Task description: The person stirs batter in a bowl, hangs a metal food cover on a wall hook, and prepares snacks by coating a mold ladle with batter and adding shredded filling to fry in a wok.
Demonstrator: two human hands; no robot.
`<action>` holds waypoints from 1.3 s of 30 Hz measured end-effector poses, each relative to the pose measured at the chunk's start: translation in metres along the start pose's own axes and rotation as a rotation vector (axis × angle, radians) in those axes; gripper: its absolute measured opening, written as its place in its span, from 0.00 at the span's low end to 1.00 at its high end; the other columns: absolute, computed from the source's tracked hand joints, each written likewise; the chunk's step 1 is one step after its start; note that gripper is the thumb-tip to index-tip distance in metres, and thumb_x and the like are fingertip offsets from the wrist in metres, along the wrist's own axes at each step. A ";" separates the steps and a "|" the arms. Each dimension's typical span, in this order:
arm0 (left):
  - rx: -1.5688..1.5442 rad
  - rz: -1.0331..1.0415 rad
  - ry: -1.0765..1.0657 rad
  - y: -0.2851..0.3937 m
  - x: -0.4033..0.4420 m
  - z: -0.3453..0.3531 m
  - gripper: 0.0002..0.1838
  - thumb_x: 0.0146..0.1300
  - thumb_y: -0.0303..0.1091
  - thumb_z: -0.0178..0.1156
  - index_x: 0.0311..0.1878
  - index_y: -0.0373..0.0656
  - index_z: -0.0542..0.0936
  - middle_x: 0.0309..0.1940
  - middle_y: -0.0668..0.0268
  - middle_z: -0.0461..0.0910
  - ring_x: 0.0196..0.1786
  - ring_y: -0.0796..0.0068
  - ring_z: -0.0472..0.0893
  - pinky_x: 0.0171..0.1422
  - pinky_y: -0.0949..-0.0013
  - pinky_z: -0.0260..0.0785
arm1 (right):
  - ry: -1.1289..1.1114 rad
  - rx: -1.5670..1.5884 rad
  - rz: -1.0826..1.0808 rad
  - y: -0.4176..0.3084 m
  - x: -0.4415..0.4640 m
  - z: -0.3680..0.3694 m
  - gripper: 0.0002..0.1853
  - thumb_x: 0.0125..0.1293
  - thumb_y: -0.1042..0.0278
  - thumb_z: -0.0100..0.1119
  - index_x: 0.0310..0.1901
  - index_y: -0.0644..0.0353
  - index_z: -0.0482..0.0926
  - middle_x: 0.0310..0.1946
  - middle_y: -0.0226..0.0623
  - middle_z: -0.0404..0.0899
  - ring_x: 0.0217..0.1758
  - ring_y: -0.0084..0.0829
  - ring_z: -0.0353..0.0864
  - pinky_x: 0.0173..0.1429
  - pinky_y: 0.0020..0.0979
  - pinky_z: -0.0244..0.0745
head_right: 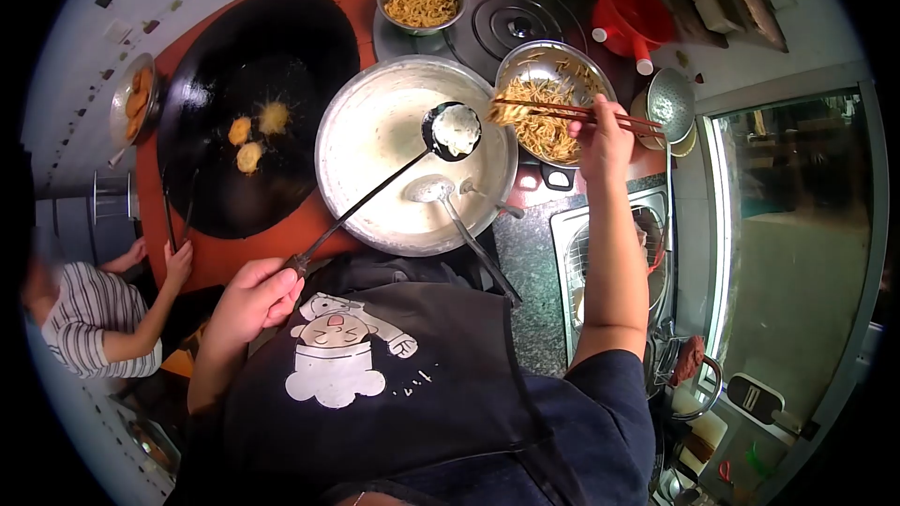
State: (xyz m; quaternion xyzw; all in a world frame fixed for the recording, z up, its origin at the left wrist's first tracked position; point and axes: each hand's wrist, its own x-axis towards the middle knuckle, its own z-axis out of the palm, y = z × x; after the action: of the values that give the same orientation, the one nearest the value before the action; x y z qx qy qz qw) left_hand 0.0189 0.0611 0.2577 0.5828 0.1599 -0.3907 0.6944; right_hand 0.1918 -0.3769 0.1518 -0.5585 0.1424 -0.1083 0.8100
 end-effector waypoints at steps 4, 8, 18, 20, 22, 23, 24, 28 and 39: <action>-0.003 -0.017 0.014 0.003 -0.005 0.000 0.14 0.69 0.36 0.51 0.28 0.40 0.71 0.16 0.77 0.63 0.17 0.91 0.59 0.19 0.82 0.48 | -0.139 -0.137 0.022 0.012 -0.010 0.037 0.10 0.65 0.67 0.56 0.28 0.59 0.70 0.22 0.36 0.73 0.17 0.28 0.74 0.20 0.26 0.71; 0.005 -0.006 0.002 0.002 -0.008 -0.003 0.13 0.69 0.36 0.51 0.29 0.40 0.71 0.16 0.77 0.62 0.17 0.91 0.59 0.20 0.82 0.48 | -0.216 -0.246 0.059 0.025 -0.012 0.061 0.10 0.66 0.67 0.56 0.29 0.62 0.70 0.20 0.36 0.74 0.17 0.27 0.76 0.21 0.26 0.73; -0.038 0.007 0.021 -0.004 -0.014 -0.013 0.12 0.69 0.36 0.51 0.31 0.38 0.71 0.17 0.77 0.63 0.18 0.91 0.60 0.20 0.83 0.49 | -0.291 -0.358 0.043 0.015 -0.003 0.081 0.08 0.66 0.69 0.56 0.33 0.64 0.72 0.22 0.36 0.76 0.19 0.26 0.77 0.24 0.25 0.74; -0.069 0.007 0.021 -0.003 -0.015 -0.015 0.12 0.69 0.36 0.52 0.31 0.38 0.71 0.18 0.77 0.63 0.18 0.91 0.60 0.20 0.83 0.49 | -0.221 -0.285 0.015 0.011 0.005 0.071 0.11 0.66 0.65 0.56 0.32 0.63 0.72 0.23 0.37 0.76 0.17 0.27 0.76 0.21 0.25 0.74; -0.092 0.007 0.014 0.000 -0.016 -0.016 0.12 0.68 0.36 0.52 0.31 0.38 0.71 0.18 0.76 0.64 0.18 0.91 0.60 0.20 0.83 0.49 | -0.140 -0.169 0.026 0.015 0.012 0.062 0.10 0.68 0.66 0.53 0.30 0.60 0.70 0.19 0.33 0.72 0.15 0.26 0.72 0.19 0.24 0.68; -0.099 0.003 0.014 0.000 -0.017 -0.017 0.12 0.68 0.36 0.52 0.31 0.38 0.71 0.18 0.76 0.64 0.18 0.91 0.60 0.20 0.83 0.49 | -0.151 -0.124 0.066 0.020 0.016 0.055 0.10 0.68 0.65 0.53 0.30 0.60 0.70 0.19 0.33 0.71 0.15 0.26 0.72 0.19 0.24 0.67; -0.106 -0.002 0.013 0.001 -0.018 -0.018 0.12 0.68 0.36 0.52 0.31 0.38 0.71 0.19 0.76 0.64 0.18 0.91 0.60 0.20 0.83 0.49 | -0.161 -0.079 0.106 0.025 0.017 0.051 0.10 0.68 0.65 0.53 0.29 0.59 0.70 0.19 0.33 0.71 0.15 0.25 0.71 0.20 0.24 0.67; -0.103 0.010 0.026 0.002 -0.018 -0.016 0.12 0.68 0.36 0.52 0.32 0.38 0.71 0.19 0.76 0.64 0.18 0.91 0.60 0.20 0.83 0.49 | -0.165 0.015 0.342 0.051 0.003 0.052 0.10 0.68 0.63 0.53 0.32 0.58 0.70 0.20 0.33 0.72 0.19 0.25 0.73 0.24 0.24 0.69; -0.073 0.021 0.061 -0.004 -0.022 -0.019 0.13 0.68 0.38 0.52 0.32 0.37 0.72 0.18 0.74 0.65 0.18 0.90 0.60 0.19 0.82 0.50 | -0.168 0.004 0.333 0.068 -0.002 0.060 0.10 0.67 0.63 0.54 0.33 0.58 0.69 0.22 0.36 0.74 0.19 0.27 0.75 0.23 0.25 0.72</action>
State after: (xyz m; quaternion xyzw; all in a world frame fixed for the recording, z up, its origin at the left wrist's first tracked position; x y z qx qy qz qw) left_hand 0.0060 0.0867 0.2649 0.5702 0.1891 -0.3594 0.7141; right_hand 0.2124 -0.2993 0.1083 -0.5326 0.1643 0.0740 0.8270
